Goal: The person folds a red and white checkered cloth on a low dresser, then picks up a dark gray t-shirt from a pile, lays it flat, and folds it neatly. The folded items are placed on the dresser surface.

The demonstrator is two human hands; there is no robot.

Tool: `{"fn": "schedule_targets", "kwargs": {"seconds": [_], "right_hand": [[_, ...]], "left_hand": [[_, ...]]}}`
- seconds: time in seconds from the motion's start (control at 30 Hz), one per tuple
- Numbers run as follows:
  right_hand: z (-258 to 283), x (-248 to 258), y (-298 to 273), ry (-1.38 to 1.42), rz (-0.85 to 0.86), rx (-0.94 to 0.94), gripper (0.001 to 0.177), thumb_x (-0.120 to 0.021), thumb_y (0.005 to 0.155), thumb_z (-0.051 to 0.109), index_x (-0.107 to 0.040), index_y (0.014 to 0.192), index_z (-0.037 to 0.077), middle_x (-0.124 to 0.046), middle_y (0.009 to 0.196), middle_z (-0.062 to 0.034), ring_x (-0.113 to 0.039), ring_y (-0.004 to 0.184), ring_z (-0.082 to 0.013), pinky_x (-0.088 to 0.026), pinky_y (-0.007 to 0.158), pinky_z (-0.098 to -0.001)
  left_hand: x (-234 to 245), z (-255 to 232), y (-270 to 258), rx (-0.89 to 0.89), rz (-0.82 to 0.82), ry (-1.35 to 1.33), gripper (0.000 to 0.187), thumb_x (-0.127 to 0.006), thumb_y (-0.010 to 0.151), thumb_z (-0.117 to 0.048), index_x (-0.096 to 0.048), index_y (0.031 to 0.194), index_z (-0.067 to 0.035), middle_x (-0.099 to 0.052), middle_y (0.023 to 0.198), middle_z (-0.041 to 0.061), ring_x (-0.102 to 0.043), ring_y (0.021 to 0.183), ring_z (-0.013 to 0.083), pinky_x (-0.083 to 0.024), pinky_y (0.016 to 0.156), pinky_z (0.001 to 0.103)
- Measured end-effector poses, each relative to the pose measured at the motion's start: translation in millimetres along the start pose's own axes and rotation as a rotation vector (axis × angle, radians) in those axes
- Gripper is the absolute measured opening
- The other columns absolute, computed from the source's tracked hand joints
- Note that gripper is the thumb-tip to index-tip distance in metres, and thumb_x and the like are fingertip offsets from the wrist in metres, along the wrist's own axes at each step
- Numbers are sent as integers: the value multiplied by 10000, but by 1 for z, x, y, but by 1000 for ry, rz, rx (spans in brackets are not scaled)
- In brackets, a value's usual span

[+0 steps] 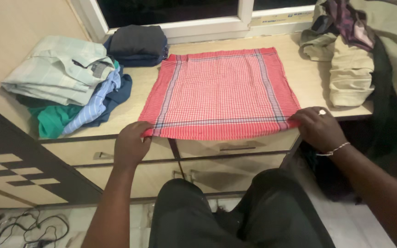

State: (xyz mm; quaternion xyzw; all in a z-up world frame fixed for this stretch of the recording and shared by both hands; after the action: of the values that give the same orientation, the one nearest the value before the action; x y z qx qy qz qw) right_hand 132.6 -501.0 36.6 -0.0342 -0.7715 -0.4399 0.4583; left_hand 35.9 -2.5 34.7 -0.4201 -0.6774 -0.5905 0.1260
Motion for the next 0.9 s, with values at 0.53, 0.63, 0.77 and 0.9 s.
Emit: {"fn": "schedule_targets", "kwargs": {"seconds": [0.53, 0.63, 0.77, 0.9], "right_hand": [[-89, -16, -33, 792, -117, -518, 162, -605, 1041, 116, -682, 1132, 7, -699, 1023, -88, -647, 1001, -165, -505, 895, -299], [-108, -34, -23, 982, -194, -600, 200, -612, 1135, 173, -620, 1077, -19, -670, 990, -62, -634, 977, -145, -519, 890, -291], [-116, -52, 7, 1021, -234, -699, 191, -616, 1091, 174, -611, 1191, 11, -681, 1071, -39, -651, 968, -138, -536, 861, -284], [-111, -62, 19, 828, -163, -759, 266, -639, 1047, 207, -627, 1259, 46, -708, 1109, -96, -664, 978, -176, -527, 791, -336]], "left_hand": [[-4, 47, -6, 504, -29, -657, 137, -740, 909, -106, -783, 989, -3, -744, 825, 32, -629, 737, 62, -508, 682, 240], [0, 44, 9, 507, -84, -828, 147, -680, 885, -98, -767, 973, -17, -759, 836, -11, -683, 740, 48, -546, 690, 223], [-1, 44, 30, 565, -112, -626, 222, -739, 929, -231, -766, 931, -10, -672, 737, 19, -561, 656, 68, -466, 601, 277], [-15, 51, 44, 553, -79, -393, 352, -739, 937, -349, -748, 894, 0, -643, 660, 109, -532, 579, 158, -443, 577, 356]]}}
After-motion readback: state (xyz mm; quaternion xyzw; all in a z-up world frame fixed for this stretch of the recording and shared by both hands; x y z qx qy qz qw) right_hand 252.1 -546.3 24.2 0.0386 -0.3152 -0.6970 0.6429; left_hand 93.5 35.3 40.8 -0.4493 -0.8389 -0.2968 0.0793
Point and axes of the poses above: each hand's wrist, its own y-axis towards the middle knuckle, its own x-axis out of the back of the hand, z = x × y, the point moved 5 cm from there along y, towards the middle knuckle
